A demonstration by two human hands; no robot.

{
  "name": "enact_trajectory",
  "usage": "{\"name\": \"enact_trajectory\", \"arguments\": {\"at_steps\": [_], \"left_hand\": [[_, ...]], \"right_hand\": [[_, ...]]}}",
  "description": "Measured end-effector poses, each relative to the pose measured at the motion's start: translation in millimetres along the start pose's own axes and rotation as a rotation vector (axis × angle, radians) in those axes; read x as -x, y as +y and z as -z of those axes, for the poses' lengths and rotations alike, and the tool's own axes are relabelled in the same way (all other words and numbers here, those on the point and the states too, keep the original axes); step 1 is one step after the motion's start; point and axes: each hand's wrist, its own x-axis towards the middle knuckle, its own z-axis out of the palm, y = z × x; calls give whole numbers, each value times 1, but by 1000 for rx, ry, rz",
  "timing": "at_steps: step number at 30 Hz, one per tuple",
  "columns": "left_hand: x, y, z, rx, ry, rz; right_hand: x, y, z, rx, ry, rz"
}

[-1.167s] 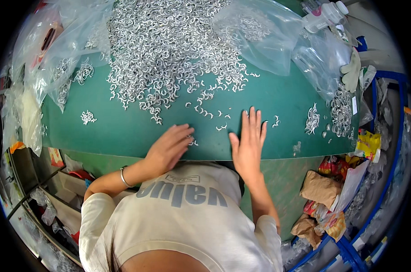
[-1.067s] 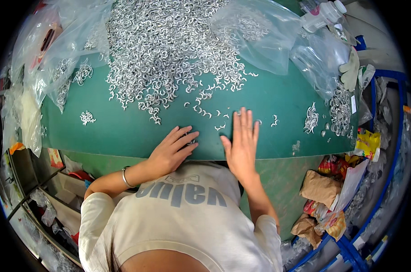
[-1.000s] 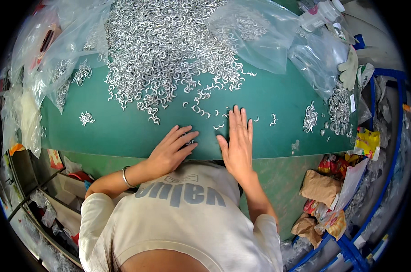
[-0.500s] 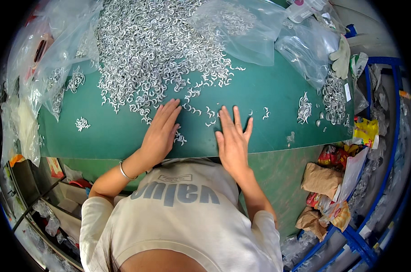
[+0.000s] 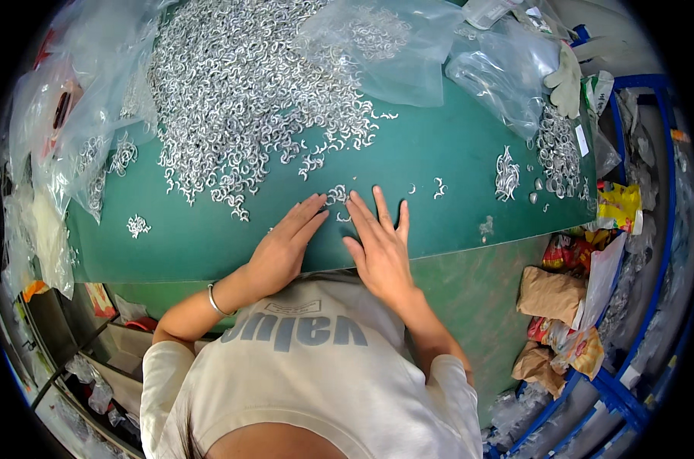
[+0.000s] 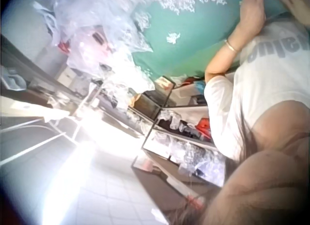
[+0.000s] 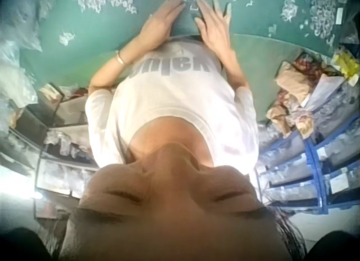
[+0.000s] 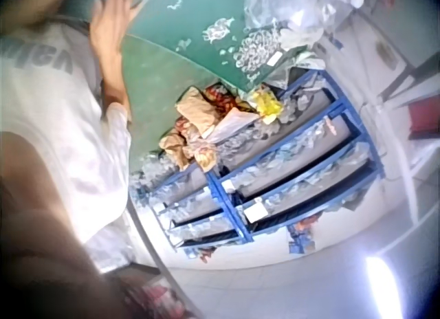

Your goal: The person sorts through a large pile of small silver metal parts on a green table by hand, picking up individual pieces and placing them into smaller groups or plastic bags.

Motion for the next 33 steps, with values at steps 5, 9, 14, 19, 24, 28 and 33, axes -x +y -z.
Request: {"name": "enact_trajectory", "arguments": {"at_steps": [5, 9, 14, 19, 24, 28, 33], "left_hand": [[-2, 0, 6, -27, 20, 13], [-6, 2, 1, 18, -7, -16], [-7, 1, 9, -17, 52, -12], [1, -3, 19, -52, 114, 58], [15, -4, 21, -16, 148, 126], [12, -4, 19, -19, 197, 94], [16, -8, 28, -27, 233, 145]], "right_hand": [[4, 34, -2, 113, 288, -162], [8, 37, -4, 339, 188, -209], [0, 7, -4, 157, 92, -37], [-6, -5, -13, 171, -135, 114], [-2, -1, -12, 114, -60, 169], [-16, -23, -22, 152, -177, 267], [-9, -2, -16, 300, -195, 168]]}}
